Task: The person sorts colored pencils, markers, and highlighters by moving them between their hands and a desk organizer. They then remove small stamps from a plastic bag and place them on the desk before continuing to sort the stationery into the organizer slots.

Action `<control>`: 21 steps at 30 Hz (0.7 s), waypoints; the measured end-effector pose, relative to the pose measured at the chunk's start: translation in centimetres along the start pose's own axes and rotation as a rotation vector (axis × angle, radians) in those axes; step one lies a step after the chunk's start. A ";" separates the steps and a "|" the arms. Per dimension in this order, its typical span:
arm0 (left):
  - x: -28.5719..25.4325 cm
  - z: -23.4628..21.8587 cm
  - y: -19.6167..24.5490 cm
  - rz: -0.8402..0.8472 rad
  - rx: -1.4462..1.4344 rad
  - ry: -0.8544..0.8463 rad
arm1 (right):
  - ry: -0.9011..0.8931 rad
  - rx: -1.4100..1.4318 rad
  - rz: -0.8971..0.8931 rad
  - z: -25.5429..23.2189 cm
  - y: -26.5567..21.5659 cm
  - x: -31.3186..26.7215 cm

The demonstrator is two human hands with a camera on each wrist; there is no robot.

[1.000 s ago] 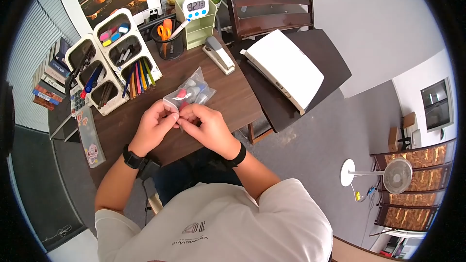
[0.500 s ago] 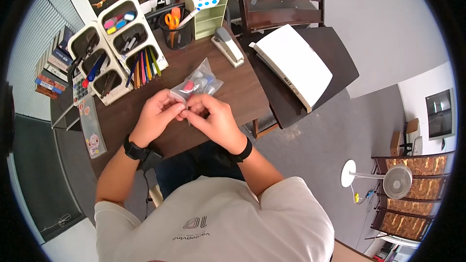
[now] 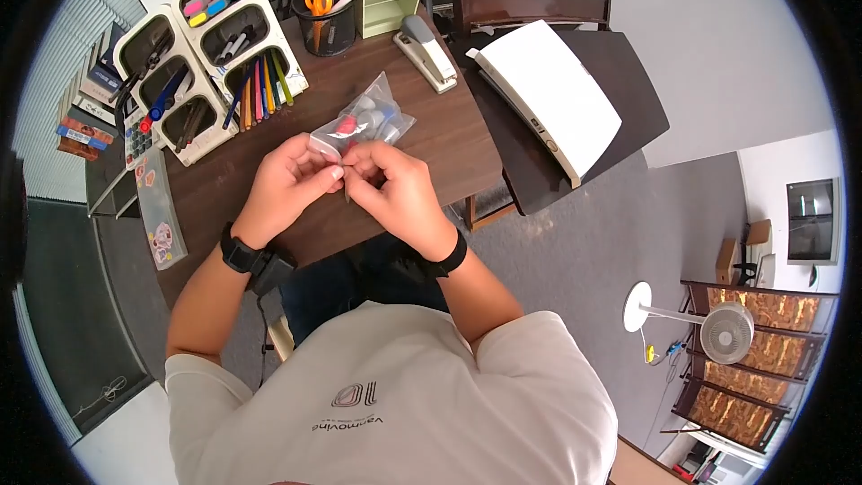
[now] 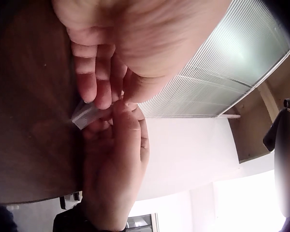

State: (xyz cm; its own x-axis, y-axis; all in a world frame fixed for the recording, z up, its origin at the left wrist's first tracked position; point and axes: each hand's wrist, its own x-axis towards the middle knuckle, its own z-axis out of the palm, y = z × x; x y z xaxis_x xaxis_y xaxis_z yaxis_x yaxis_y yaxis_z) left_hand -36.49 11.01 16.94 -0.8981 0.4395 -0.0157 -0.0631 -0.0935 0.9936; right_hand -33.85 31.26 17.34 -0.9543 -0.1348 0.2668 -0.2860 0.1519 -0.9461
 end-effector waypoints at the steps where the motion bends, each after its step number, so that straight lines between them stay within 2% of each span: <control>1: 0.0 0.0 0.1 -0.003 0.004 -0.001 | -0.002 -0.016 0.012 -0.1 -0.1 0.0; 8: -0.1 0.4 0.4 -0.044 0.035 0.057 | -0.010 -0.070 0.034 0.0 -0.4 0.0; 11: 0.0 0.0 0.5 -0.039 0.056 0.001 | -0.041 -0.080 0.039 -0.2 -1.0 0.0; 13: 0.1 -0.3 0.2 0.079 0.109 -0.009 | -0.030 -0.087 0.020 -0.1 -0.8 0.1; 17: 0.2 -0.5 0.3 0.098 0.056 -0.033 | -0.031 -0.018 0.018 0.0 0.1 0.1; 21: 0.2 -0.6 0.1 0.050 -0.004 -0.061 | -0.040 -0.071 -0.010 -0.2 0.2 0.0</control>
State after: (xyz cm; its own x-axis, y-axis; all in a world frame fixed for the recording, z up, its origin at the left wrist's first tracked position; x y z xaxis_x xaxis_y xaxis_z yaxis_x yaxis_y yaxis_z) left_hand -36.95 10.55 17.01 -0.8721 0.4876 0.0406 -0.0208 -0.1197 0.9926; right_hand -33.92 31.44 17.22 -0.9473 -0.1759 0.2676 -0.3027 0.2192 -0.9275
